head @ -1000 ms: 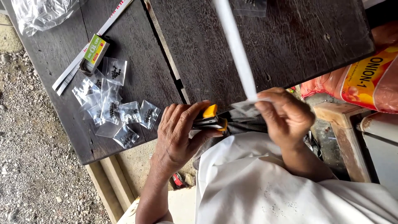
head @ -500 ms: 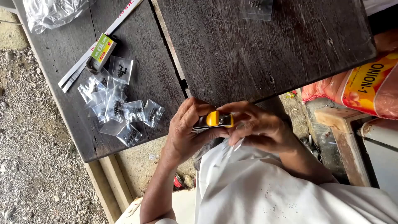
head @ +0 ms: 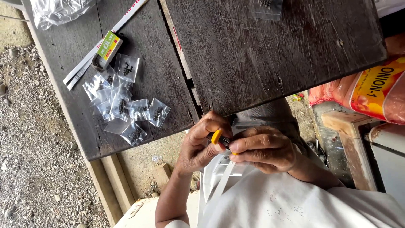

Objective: The person is assembling a product display strip by stapling individual small plastic packets onto a long white plastic strip.

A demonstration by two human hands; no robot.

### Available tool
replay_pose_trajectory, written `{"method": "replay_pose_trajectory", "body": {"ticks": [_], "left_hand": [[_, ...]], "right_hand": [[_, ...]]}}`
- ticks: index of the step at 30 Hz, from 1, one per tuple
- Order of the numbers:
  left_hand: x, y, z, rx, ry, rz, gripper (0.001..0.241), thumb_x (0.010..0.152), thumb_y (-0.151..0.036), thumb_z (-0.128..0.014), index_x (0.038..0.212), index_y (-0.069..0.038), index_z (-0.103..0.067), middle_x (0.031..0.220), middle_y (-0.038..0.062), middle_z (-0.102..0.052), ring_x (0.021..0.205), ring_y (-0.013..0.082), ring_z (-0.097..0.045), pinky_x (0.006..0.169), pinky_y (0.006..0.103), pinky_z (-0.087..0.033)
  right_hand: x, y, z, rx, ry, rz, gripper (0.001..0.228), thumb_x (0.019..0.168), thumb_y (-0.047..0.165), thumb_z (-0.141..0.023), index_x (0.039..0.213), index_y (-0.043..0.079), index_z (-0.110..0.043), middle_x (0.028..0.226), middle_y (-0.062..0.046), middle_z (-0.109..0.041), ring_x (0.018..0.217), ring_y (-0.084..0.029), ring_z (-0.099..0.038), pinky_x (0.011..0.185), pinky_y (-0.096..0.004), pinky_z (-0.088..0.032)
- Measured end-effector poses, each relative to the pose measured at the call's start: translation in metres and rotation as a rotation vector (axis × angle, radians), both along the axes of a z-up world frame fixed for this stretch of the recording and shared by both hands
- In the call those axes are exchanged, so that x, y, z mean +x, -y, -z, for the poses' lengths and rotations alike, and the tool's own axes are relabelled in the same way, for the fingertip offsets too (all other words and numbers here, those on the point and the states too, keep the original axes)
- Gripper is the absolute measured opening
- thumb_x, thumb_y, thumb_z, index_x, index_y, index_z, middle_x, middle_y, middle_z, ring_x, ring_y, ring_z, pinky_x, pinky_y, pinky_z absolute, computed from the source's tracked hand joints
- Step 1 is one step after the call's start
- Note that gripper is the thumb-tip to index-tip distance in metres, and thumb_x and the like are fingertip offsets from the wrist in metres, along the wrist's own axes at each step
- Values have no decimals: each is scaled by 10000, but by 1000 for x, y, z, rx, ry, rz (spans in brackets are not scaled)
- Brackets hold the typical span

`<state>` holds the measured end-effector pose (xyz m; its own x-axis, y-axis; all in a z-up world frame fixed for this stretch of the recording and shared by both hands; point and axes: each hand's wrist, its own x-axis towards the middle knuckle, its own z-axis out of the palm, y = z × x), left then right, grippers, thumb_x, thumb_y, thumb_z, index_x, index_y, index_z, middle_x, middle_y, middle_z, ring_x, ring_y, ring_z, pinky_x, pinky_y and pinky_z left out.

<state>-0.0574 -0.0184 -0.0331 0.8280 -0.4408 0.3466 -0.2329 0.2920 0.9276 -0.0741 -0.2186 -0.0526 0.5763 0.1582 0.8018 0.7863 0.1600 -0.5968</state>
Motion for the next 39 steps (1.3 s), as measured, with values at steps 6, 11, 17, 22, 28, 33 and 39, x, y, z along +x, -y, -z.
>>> {"method": "replay_pose_trajectory", "body": {"ticks": [6,11,17,22,28,33,39], "left_hand": [[-9,3,8,-51,-112,-13,273,1028,-251,-638,1057,20,-643,1005,160,-627,933,243,-607,855,376,-513],[-13,4,10,-72,-162,-21,286,1036,-257,-619,1069,27,-628,997,161,-612,942,231,-581,859,361,-486],[-16,1,14,-99,-217,-30,291,1034,-243,-618,1064,46,-617,990,179,-598,940,235,-569,853,361,-473],[-21,3,17,-120,-259,-62,298,1019,-239,-631,1035,58,-619,954,177,-585,906,227,-550,828,345,-460],[-21,-3,24,-120,-270,-109,310,1016,-266,-633,1008,44,-617,926,164,-582,870,207,-549,791,321,-458],[-32,-3,10,-282,-320,-252,350,1059,-324,-540,990,19,-562,814,134,-540,751,223,-585,719,346,-527],[-29,0,20,-380,-317,-292,351,1089,-309,-490,1028,34,-531,848,149,-538,798,235,-591,746,356,-517]], "right_hand": [[2,-5,-5,5,36,18,52,831,32,-781,806,-11,-797,957,-174,-775,664,-201,-760,602,-314,-646],[1,-7,-8,12,21,19,41,847,3,-762,831,-26,-786,965,-192,-765,676,-210,-753,604,-316,-628],[0,-9,-11,-14,10,25,34,844,1,-763,830,-22,-784,970,-194,-768,684,-217,-761,605,-317,-628],[-1,-11,-10,-26,-9,27,39,848,4,-760,842,-21,-789,984,-197,-764,729,-231,-775,650,-325,-639],[-5,-11,-9,-44,-22,-16,64,874,13,-743,886,-25,-793,1020,-204,-760,757,-258,-781,656,-354,-640],[-10,-17,-21,59,-87,-88,100,907,27,-717,869,-30,-790,974,-190,-767,701,-265,-769,602,-375,-643],[-9,-18,-15,40,-44,-98,77,882,26,-740,850,-18,-794,959,-165,-780,689,-247,-775,592,-354,-648]]}}
